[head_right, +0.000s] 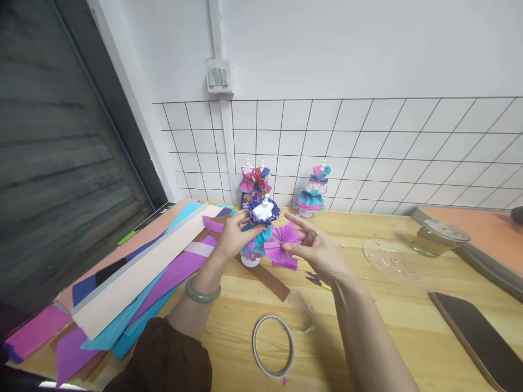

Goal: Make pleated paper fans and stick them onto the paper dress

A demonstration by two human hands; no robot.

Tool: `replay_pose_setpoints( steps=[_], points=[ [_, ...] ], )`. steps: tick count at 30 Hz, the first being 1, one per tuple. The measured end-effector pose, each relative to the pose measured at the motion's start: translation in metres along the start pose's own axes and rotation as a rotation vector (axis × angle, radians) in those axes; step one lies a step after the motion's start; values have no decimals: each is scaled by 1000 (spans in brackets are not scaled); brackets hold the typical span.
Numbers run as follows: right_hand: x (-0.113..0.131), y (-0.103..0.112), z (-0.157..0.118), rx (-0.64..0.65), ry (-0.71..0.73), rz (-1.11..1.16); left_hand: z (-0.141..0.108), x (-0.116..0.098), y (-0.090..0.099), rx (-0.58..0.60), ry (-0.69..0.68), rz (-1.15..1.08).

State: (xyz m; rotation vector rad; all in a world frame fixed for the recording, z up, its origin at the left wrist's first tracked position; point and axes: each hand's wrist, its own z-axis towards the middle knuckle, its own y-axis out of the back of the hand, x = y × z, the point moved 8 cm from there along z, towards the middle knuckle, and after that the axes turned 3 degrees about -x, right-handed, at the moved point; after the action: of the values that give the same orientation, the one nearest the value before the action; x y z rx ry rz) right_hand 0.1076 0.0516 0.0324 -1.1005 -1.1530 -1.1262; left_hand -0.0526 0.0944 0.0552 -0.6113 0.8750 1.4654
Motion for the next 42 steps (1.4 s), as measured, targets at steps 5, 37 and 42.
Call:
replay_pose_setpoints(
  steps=[5, 37, 42],
  points=[
    [-1, 0, 2, -5, 0, 30, -2, 18, -2, 26, 167, -192],
    [3, -3, 2, -23, 47, 80, -13, 29, -21, 143, 518, -626],
    [3, -4, 2, -21, 44, 66, -14, 28, -21, 151, 520, -637]
  ],
)
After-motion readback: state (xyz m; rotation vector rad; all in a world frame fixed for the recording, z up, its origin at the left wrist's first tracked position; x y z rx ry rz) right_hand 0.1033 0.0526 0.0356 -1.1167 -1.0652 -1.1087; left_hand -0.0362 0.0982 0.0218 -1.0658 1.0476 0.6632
